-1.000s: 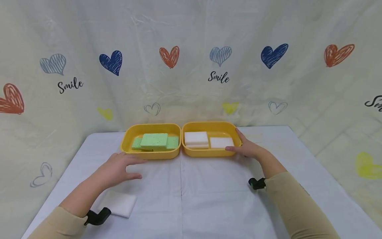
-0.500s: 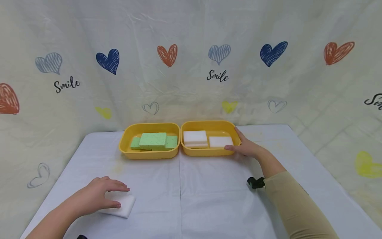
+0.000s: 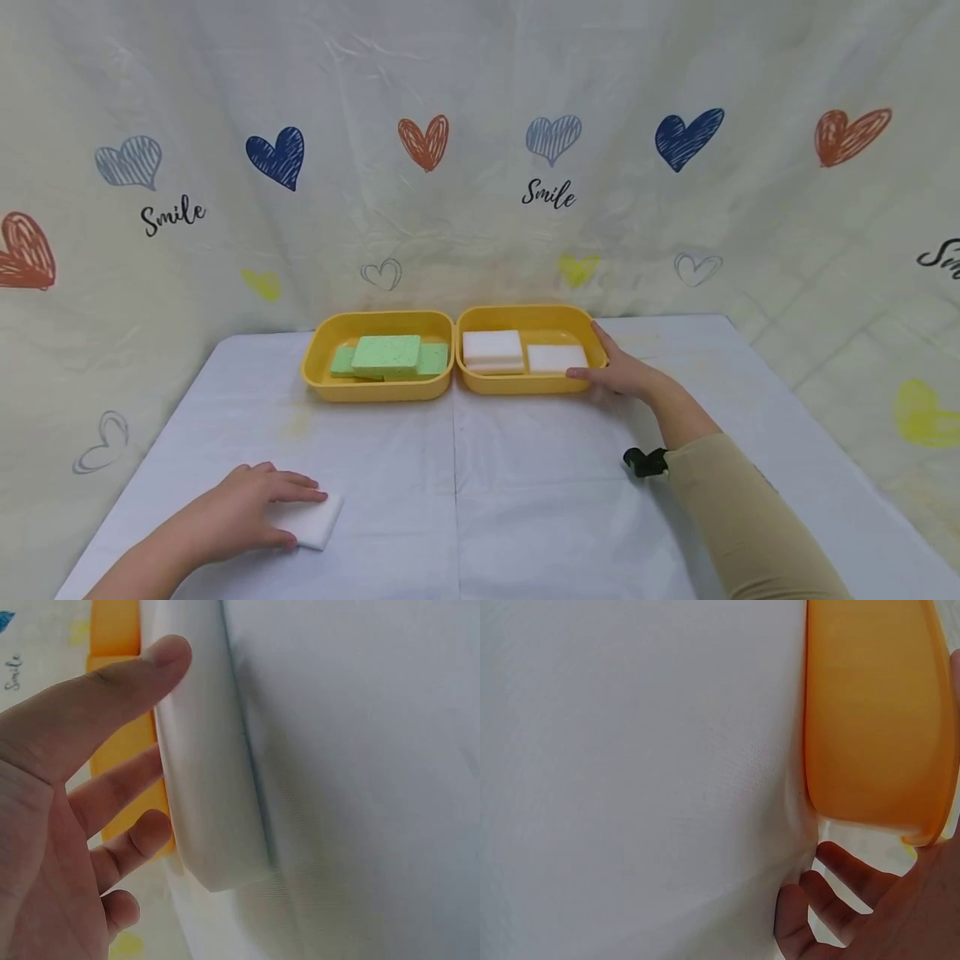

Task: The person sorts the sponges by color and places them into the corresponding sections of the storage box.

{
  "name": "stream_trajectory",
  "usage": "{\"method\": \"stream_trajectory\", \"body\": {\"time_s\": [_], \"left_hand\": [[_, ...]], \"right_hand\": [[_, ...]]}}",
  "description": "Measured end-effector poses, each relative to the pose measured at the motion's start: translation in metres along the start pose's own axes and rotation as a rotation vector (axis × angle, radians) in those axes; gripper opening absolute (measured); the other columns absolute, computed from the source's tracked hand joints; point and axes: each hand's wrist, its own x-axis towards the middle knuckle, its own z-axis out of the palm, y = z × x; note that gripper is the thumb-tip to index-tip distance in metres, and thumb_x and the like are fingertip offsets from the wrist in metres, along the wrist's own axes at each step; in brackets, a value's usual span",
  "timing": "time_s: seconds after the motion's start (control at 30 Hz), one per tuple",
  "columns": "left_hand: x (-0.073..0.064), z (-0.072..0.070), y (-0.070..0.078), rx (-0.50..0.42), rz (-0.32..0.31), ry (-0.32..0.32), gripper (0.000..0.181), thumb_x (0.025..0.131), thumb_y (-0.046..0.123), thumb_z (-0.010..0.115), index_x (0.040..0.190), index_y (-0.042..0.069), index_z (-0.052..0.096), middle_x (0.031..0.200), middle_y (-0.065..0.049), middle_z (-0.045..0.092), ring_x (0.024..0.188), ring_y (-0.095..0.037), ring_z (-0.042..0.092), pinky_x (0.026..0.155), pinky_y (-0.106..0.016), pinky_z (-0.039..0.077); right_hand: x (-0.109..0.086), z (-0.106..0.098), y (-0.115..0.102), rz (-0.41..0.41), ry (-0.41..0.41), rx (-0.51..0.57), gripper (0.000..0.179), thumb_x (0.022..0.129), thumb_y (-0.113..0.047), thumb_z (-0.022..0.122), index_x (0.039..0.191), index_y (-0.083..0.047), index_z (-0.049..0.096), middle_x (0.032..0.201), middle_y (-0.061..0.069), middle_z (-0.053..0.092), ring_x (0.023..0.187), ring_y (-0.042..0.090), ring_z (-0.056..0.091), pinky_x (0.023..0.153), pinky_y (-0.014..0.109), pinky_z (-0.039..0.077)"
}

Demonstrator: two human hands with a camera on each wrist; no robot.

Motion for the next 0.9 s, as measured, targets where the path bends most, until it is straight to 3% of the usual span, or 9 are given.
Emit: {"method": "stream_trajectory", "body": {"time_s": [0.23, 0.47, 0.67, 0.9], "left_hand": [[0.0, 0.002, 0.003, 0.08, 0.044, 0.066, 0.05, 0.07, 0.038, 0.087, 0.118, 0.035, 0.072, 0.115, 0.017, 0.067, 0.1, -0.015, 0.056, 0.078, -0.036, 0.039], [0.004, -0.01, 0.007, 0.115, 0.056, 0.178, 0.047, 0.075, 0.038, 0.084, 0.12, 0.034, 0.071, 0.115, 0.019, 0.066, 0.101, -0.012, 0.056, 0.081, -0.035, 0.039], [0.017, -0.025, 0.015, 0.135, 0.076, 0.229, 0.045, 0.078, 0.04, 0.083, 0.121, 0.034, 0.071, 0.116, 0.017, 0.066, 0.102, -0.013, 0.057, 0.083, -0.036, 0.04], [0.038, -0.034, 0.025, 0.113, 0.074, 0.24, 0.045, 0.078, 0.041, 0.083, 0.121, 0.033, 0.071, 0.117, 0.017, 0.067, 0.106, -0.014, 0.058, 0.084, -0.038, 0.039]], "right_hand": [[-0.001, 0.001, 0.001, -0.008, -0.008, -0.001, 0.119, 0.085, -0.064, 0.066, 0.156, -0.024, -0.022, 0.162, 0.026, -0.005, 0.144, 0.051, 0.011, 0.113, 0.069, 0.013], [0.002, 0.002, 0.002, -0.004, -0.006, -0.012, 0.121, 0.083, -0.067, 0.066, 0.156, -0.026, -0.022, 0.162, 0.026, -0.004, 0.144, 0.05, 0.012, 0.113, 0.069, 0.013], [0.002, 0.001, 0.003, 0.008, -0.004, -0.025, 0.12, 0.084, -0.066, 0.066, 0.156, -0.026, -0.022, 0.162, 0.028, -0.001, 0.144, 0.051, 0.014, 0.113, 0.069, 0.014], [0.002, 0.0, 0.003, 0.006, 0.0, -0.023, 0.12, 0.083, -0.065, 0.067, 0.156, -0.026, -0.021, 0.162, 0.028, 0.0, 0.144, 0.052, 0.013, 0.113, 0.069, 0.013]]}}
